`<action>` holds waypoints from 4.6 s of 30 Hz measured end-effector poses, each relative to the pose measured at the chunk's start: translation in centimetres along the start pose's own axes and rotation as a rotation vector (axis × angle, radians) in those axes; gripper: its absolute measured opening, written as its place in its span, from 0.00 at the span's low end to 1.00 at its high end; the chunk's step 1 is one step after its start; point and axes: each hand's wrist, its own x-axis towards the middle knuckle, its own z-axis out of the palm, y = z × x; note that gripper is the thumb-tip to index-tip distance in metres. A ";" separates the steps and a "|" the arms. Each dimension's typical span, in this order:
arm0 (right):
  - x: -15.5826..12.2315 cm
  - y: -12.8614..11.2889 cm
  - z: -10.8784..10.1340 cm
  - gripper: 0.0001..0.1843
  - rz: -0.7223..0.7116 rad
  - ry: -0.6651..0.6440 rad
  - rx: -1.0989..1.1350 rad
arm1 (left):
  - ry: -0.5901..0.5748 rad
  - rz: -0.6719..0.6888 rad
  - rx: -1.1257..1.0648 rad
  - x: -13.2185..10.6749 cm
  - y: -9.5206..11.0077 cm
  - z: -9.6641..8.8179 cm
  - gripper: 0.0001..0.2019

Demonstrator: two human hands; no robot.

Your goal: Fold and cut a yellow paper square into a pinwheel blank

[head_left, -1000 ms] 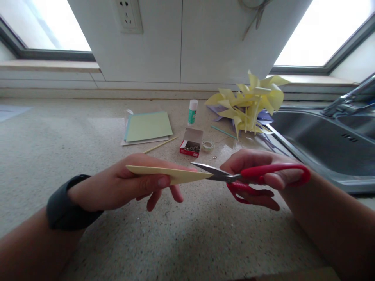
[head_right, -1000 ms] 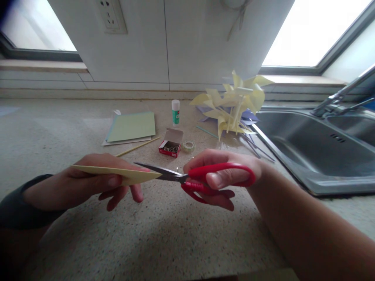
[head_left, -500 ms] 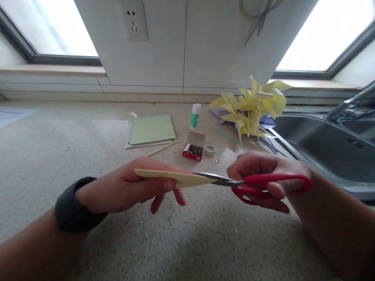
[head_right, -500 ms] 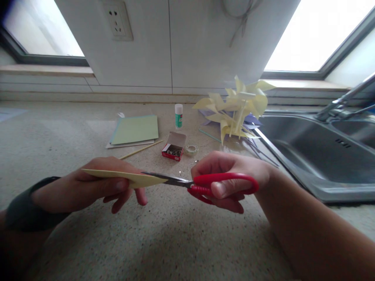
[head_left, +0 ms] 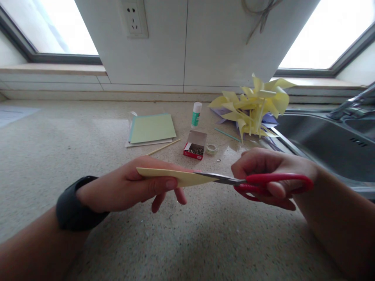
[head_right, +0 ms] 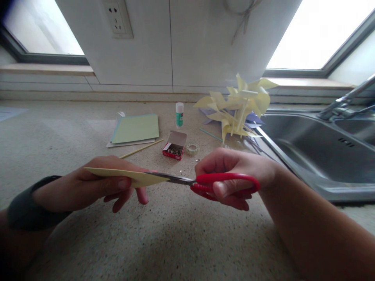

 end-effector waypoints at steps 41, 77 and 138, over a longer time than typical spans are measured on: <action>1.6 0.0 -0.2 0.21 -0.161 -0.225 -0.094 | -0.040 0.092 0.107 0.3 -0.3 0.1 0.18; 0.7 0.3 0.0 0.19 0.019 -0.007 0.069 | 0.236 0.249 0.061 0.3 -0.4 0.2 0.15; 1.4 0.8 1.5 0.20 0.117 0.130 0.028 | 0.029 0.186 0.212 0.8 -0.5 0.1 0.15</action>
